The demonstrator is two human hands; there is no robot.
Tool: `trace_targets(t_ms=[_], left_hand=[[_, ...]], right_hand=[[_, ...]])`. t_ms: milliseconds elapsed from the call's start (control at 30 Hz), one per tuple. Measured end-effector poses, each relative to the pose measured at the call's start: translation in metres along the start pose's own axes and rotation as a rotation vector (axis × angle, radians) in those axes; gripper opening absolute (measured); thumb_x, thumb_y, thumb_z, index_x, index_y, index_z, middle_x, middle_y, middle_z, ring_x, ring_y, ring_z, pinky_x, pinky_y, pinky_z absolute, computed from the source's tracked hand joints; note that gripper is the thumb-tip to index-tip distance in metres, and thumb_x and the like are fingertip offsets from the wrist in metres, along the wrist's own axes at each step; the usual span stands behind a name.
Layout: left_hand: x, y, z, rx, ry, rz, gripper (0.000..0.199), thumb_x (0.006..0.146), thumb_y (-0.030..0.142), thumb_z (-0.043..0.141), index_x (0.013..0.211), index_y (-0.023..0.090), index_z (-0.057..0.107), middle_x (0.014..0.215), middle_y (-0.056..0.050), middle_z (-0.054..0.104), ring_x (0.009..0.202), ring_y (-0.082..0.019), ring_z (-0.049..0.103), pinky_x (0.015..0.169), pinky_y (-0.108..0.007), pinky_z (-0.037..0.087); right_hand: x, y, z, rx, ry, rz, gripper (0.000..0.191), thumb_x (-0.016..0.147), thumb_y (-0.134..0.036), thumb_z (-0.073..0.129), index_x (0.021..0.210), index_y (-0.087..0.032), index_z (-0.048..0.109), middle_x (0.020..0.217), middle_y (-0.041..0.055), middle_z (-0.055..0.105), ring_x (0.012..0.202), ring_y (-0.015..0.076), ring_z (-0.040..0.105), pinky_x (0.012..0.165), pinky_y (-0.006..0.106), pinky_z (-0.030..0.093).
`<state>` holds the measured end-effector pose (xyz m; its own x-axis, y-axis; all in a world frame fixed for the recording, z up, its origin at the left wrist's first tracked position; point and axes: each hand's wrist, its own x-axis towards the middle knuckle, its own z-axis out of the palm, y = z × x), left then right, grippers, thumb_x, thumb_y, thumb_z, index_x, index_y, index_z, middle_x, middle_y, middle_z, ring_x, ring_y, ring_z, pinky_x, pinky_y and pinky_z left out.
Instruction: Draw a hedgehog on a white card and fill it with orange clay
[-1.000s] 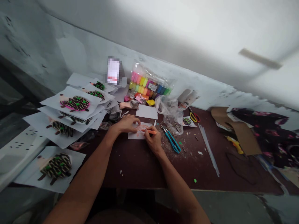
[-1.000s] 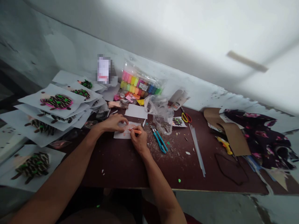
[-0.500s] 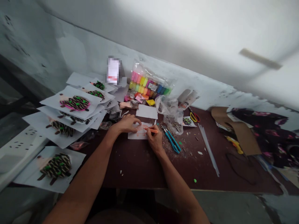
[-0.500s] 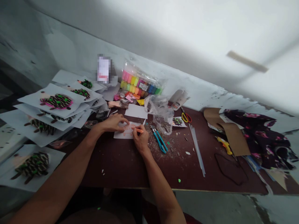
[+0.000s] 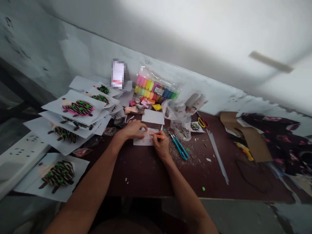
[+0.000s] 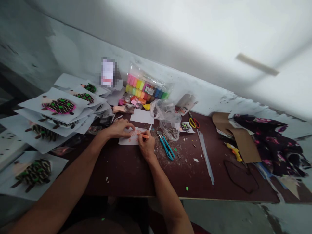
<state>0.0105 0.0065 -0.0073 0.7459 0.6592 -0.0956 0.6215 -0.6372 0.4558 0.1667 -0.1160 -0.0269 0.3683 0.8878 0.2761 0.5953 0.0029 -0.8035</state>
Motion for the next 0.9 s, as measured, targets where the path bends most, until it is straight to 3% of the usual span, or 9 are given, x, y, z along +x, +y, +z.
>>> trace_targets(t_ms=[900], left_hand=[[-0.0007, 0.0017, 0.0004, 0.004, 0.024, 0.004, 0.037, 0.070, 0.036, 0.066, 0.105, 0.030, 0.074, 0.098, -0.004, 0.067, 0.100, -0.027, 0.057, 0.090, -0.037, 0.040]], right_hand=[[-0.0010, -0.0051, -0.0006, 0.081, -0.007, 0.009, 0.017, 0.082, -0.034, 0.051, 0.070, -0.022, 0.053, 0.064, -0.0014, 0.062, 0.055, 0.0130, 0.051, 0.054, 0.024, 0.038]])
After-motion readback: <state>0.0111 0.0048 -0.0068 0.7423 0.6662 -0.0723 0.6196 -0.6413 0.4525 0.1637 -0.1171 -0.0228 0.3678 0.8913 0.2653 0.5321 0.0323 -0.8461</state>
